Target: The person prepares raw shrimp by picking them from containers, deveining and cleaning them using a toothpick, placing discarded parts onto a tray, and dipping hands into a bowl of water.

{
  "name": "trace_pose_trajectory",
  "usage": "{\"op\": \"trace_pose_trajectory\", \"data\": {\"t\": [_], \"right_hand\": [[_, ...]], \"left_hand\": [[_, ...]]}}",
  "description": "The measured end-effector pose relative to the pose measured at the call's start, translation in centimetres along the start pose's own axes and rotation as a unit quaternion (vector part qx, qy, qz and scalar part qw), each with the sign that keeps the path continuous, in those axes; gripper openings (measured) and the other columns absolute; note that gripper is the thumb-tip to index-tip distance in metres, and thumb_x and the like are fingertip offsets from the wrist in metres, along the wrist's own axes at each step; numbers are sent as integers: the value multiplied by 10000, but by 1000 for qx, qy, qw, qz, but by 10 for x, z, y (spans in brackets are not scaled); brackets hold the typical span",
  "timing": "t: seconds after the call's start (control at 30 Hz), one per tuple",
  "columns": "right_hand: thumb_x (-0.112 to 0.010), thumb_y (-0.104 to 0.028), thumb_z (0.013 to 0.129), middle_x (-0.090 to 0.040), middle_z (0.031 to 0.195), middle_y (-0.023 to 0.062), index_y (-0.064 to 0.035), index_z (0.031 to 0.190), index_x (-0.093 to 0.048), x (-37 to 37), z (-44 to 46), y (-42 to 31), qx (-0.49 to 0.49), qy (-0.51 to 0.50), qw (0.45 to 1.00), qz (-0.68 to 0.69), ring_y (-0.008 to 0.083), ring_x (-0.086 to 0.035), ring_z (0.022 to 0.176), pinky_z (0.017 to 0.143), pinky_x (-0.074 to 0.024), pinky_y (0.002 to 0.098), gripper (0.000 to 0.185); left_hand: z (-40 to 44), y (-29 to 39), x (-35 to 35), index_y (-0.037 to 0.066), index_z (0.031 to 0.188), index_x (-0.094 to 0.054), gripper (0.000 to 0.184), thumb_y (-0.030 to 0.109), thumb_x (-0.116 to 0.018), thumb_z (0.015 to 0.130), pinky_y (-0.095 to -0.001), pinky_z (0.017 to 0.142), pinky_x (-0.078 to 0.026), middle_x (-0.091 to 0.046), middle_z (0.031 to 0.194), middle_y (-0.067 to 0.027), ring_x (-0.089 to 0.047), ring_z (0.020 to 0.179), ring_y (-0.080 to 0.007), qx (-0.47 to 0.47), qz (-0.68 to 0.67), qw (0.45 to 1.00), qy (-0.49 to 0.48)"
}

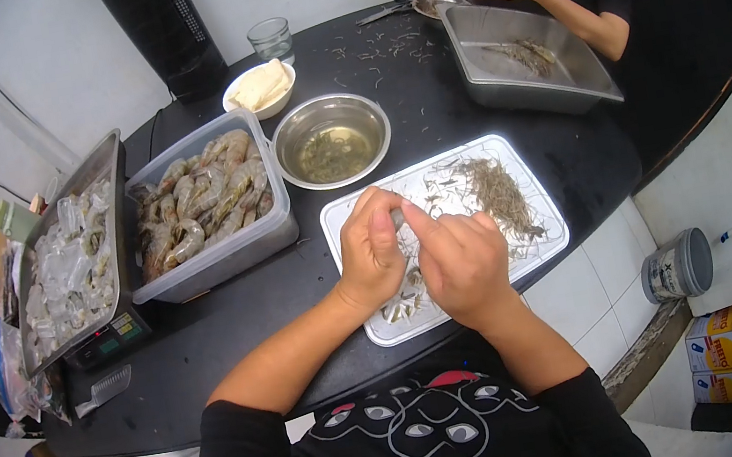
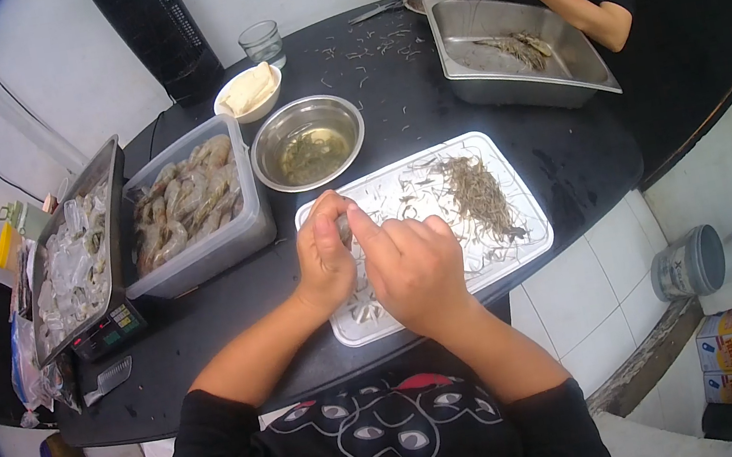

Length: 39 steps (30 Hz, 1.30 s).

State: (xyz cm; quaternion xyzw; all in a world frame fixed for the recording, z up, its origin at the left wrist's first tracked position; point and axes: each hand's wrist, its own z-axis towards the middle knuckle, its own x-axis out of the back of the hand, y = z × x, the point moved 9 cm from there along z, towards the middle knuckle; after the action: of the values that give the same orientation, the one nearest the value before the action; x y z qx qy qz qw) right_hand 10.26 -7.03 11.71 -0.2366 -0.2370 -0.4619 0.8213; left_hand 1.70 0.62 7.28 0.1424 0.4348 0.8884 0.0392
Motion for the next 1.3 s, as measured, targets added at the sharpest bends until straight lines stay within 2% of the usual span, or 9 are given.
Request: {"op": "trace_pose_trajectory", "data": {"t": [0.33,0.43,0.63,0.67,0.73,0.83,0.97,1.07,1.3], "right_hand": [[-595,-58,731,-414,617,1,-27,1082,-633,-6,2,4,11,52,998,-28,159,-446,538,532,-283,325,355],[-601,-63,732,-412,610,-2,-31,1066,-635,-9,2,6,16,68,997,-33,156,-440,533,533,-280,324,337],[-612,-72,734,-415,604,-6,-37,1024,-637,-13,4,9,29,90,995,-36,155,-435,525,532,-279,322,293],[-614,-72,733,-416,602,-7,-38,1019,-637,-14,4,9,29,94,995,-33,156,-436,524,531,-279,322,288],[-619,-51,725,-446,598,1,-37,1010,-639,-14,5,12,15,100,995,-7,164,-460,526,531,-292,328,286],[-616,-15,727,-528,622,20,-36,996,-645,-17,5,18,-27,98,993,62,179,-520,552,546,-333,333,271],[-590,9,774,-629,701,62,-32,980,-651,-17,6,24,-91,104,976,169,207,-593,605,582,-393,330,218],[-571,6,820,-644,731,86,-24,999,-647,-26,2,34,-169,75,945,271,205,-609,613,592,-432,310,196],[-525,1,911,-651,802,69,15,1040,-630,-32,0,39,-236,71,869,429,95,-592,662,613,-482,232,167]], "left_hand": [[3,0,-1,-1,873,-516,499,389,-242,1019,-303,694,-395,-487,778,-79,-462,736,-174,19,28,999,10],[0,-7,-1,-15,889,-545,395,278,-312,1016,-348,684,-437,-535,801,-161,-536,727,-281,57,-6,998,16],[-3,-19,-9,-6,865,-528,393,289,-321,1023,-327,683,-432,-522,763,-129,-510,720,-223,126,-62,990,8],[-3,-19,-10,10,876,-520,420,329,-290,1026,-297,659,-414,-506,761,-88,-485,712,-173,122,-60,991,4],[-3,-20,-12,42,898,-505,477,408,-229,1032,-236,611,-377,-473,758,-6,-433,694,-72,115,-57,992,-5],[-3,-24,-9,5,866,-516,423,327,-295,1030,-294,675,-415,-494,745,-77,-467,719,-153,122,-104,987,24],[-4,-26,-8,10,876,-513,431,341,-285,1031,-282,673,-408,-483,757,-66,-453,721,-141,128,-122,984,31],[-5,-26,-7,10,887,-516,435,347,-282,1031,-276,673,-406,-486,772,-66,-456,726,-141,132,-123,983,28],[-7,-29,-8,5,910,-524,465,371,-265,1030,-274,684,-405,-494,814,-68,-464,744,-141,131,-122,984,12]]}}
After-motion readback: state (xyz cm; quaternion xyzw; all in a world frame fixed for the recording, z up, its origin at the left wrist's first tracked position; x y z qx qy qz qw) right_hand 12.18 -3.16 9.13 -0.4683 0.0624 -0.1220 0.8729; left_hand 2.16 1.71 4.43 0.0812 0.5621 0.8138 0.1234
